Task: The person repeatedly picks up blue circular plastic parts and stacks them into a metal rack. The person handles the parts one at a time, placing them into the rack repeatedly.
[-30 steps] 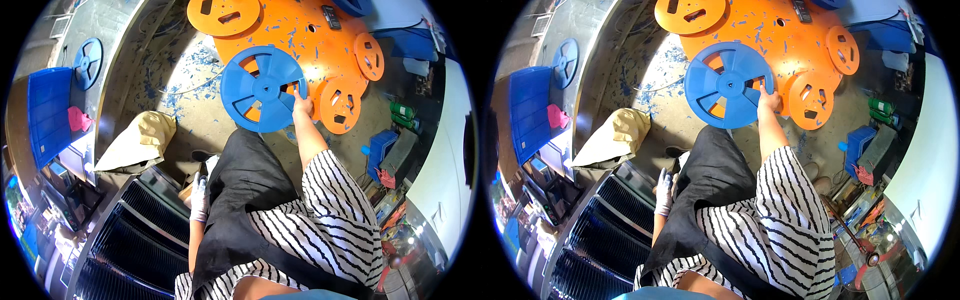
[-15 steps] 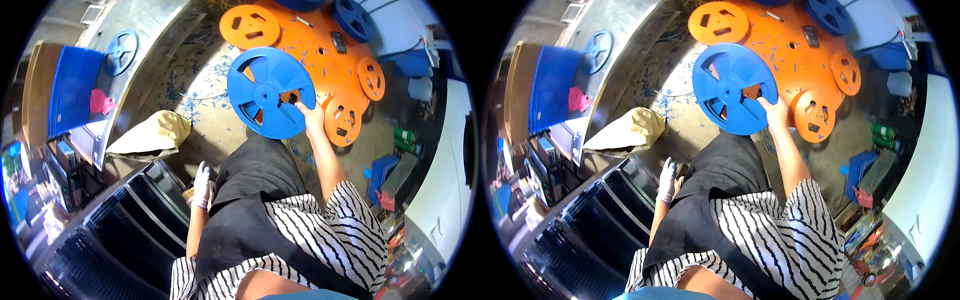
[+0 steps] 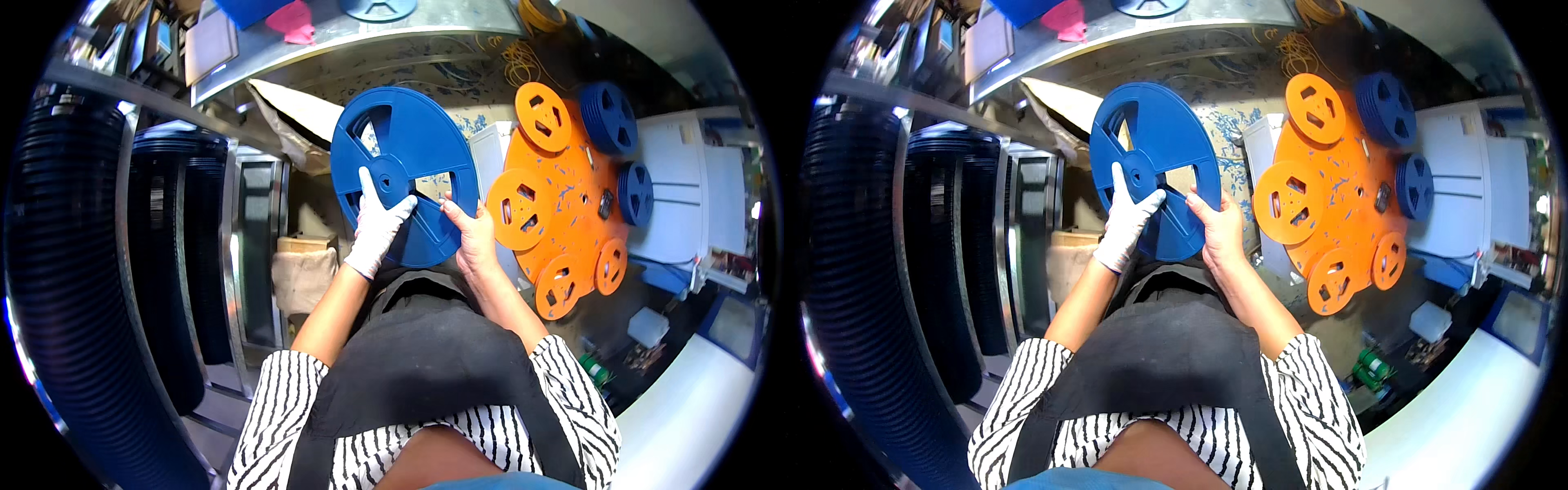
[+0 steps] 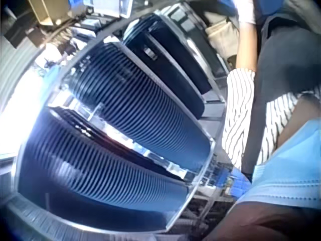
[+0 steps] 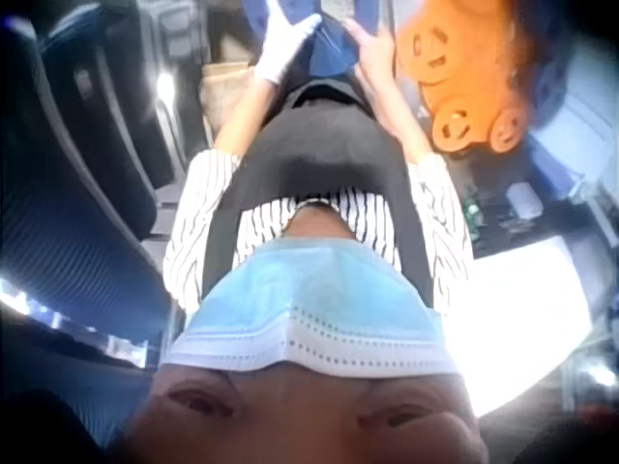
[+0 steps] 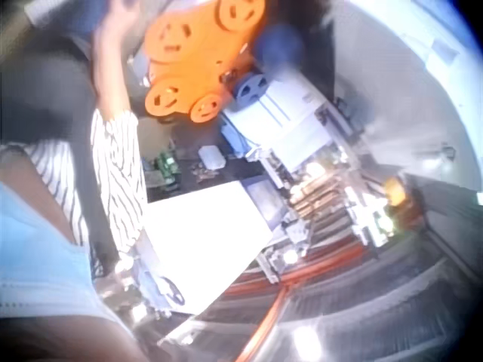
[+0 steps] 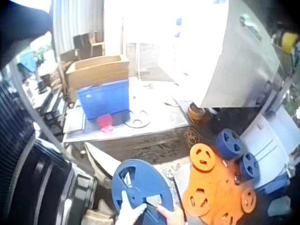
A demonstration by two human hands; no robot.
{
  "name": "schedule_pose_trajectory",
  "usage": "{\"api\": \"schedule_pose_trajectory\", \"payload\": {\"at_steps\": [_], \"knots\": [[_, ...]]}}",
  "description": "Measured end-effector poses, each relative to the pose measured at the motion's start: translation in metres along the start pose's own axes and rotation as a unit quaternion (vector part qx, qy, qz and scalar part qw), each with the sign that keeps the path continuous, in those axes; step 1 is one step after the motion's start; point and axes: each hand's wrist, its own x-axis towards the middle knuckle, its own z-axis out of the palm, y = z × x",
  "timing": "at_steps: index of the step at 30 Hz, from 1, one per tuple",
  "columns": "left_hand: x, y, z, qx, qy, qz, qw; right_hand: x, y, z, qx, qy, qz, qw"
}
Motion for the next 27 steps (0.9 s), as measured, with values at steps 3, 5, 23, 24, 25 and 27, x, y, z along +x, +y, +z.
{"api": "schedule_pose_trajectory", "payload": {"at_steps": [3, 5, 23, 24, 25, 27], "knots": [[-0.016, -0.004, -0.018, 0.031, 0.061, -0.033, 0.997, -0.016, 0.010, 0.024, -0.005, -0.020, 0.019, 1.000], [-0.029, 0.001, -0.023, 0.042, 0.093, -0.041, 0.994, -0.028, 0.014, 0.040, -0.015, -0.024, 0.022, 0.999], [-0.061, 0.019, -0.107, -0.619, -0.335, 0.092, 0.705, -0.089, 0.008, 0.106, -0.516, -0.455, -0.487, 0.539], [-0.058, 0.023, -0.104, -0.625, -0.342, 0.102, 0.694, -0.086, 0.011, 0.094, -0.536, -0.444, -0.499, 0.515], [-0.067, 0.033, -0.116, -0.619, -0.334, 0.117, 0.701, -0.086, 0.012, 0.093, -0.531, -0.442, -0.519, 0.503], [-0.067, 0.036, -0.123, -0.627, -0.321, 0.130, 0.698, -0.080, 0.007, 0.080, -0.535, -0.425, -0.531, 0.501]]}}
